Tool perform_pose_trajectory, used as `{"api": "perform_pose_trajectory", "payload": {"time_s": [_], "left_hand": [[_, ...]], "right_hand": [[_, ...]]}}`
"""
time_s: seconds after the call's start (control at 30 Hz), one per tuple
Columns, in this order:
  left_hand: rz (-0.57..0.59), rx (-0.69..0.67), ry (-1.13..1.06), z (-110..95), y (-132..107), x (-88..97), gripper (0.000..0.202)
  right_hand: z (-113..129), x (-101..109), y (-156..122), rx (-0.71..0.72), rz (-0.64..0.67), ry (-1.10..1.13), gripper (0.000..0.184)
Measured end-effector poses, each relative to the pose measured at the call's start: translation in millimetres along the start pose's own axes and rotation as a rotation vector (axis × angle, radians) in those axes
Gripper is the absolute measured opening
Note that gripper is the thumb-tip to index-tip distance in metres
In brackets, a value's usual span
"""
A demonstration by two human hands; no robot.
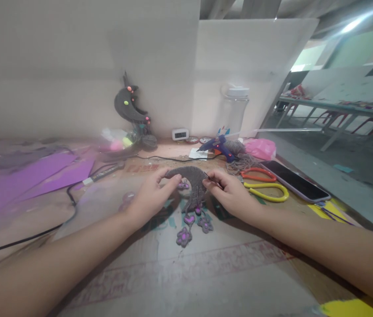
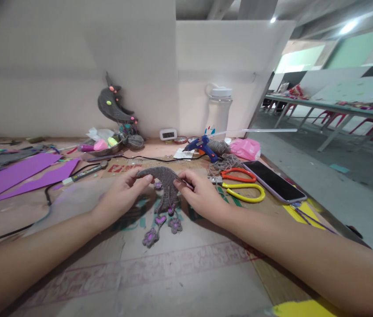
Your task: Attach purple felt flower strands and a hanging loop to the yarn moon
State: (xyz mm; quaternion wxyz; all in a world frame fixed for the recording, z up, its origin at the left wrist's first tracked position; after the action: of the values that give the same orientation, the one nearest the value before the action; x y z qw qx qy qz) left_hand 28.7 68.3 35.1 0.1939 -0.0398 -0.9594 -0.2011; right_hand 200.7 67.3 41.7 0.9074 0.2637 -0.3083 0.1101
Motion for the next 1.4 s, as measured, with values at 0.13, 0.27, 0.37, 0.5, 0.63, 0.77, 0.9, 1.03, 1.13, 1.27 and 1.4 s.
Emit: {"api": "perform_pose_trajectory", "payload": {"time_s": [0.13,0.27,0.37,0.5,0.63,0.77,0.9,1.03,1.13,1.27,1.4], "left_hand": [[0.001,0.005,0.025,0,0,0.1,0.021],[0.009,0.029,-0.010,2,-1,-1.1,0.017],[0.029,0.040,-0.086,2,-2,-3.0,0.016],[0.015,0.031,-0.075,-2,-2,-1.6,0.019],[0.017,0.045,-0.054,-2,-1,-1.9,0.019],[0.023,0.014,-0.036,-4,0,-3.3,0.019],[0.073,0.039,-0.061,0,0,-8.1,0.020],[0.099,0.100,-0.061,9,0,-10.2,0.022],[0.108,0.116,0.008,11,1,-10.4,0.023],[0.178,0.069,0.138,5,-1,-15.7,0.029],[0.279,0.007,0.178,-2,-6,-24.6,0.036]], "right_hand": [[0,0,1,0.006,0.001,0.005,0.018],[-1,0,1,0.005,-0.006,0.008,0.018],[-1,0,0,0.009,-0.010,0.001,0.018],[-2,0,0,0.015,-0.003,-0.015,0.018],[-2,-1,1,0.018,0.001,-0.025,0.018],[-2,-1,1,0.018,0.003,-0.012,0.017],[0,0,1,0.025,-0.010,0.000,0.017],[3,2,0,0.048,-0.027,0.010,0.016],[4,2,0,0.060,-0.021,0.022,0.015],[4,1,0,0.062,-0.014,0.014,0.015],[6,-1,0,0.072,0.006,0.026,0.014]]}}
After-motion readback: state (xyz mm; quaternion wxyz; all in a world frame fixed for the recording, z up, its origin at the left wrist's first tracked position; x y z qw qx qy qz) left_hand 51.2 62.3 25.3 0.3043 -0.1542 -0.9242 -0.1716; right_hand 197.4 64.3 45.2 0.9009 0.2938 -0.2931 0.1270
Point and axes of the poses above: each hand's wrist, its own y-axis towards the middle knuckle, its own x-axis out of the back of the hand, z = x × y, the point moved 8 cm from there along y, towards the middle knuckle
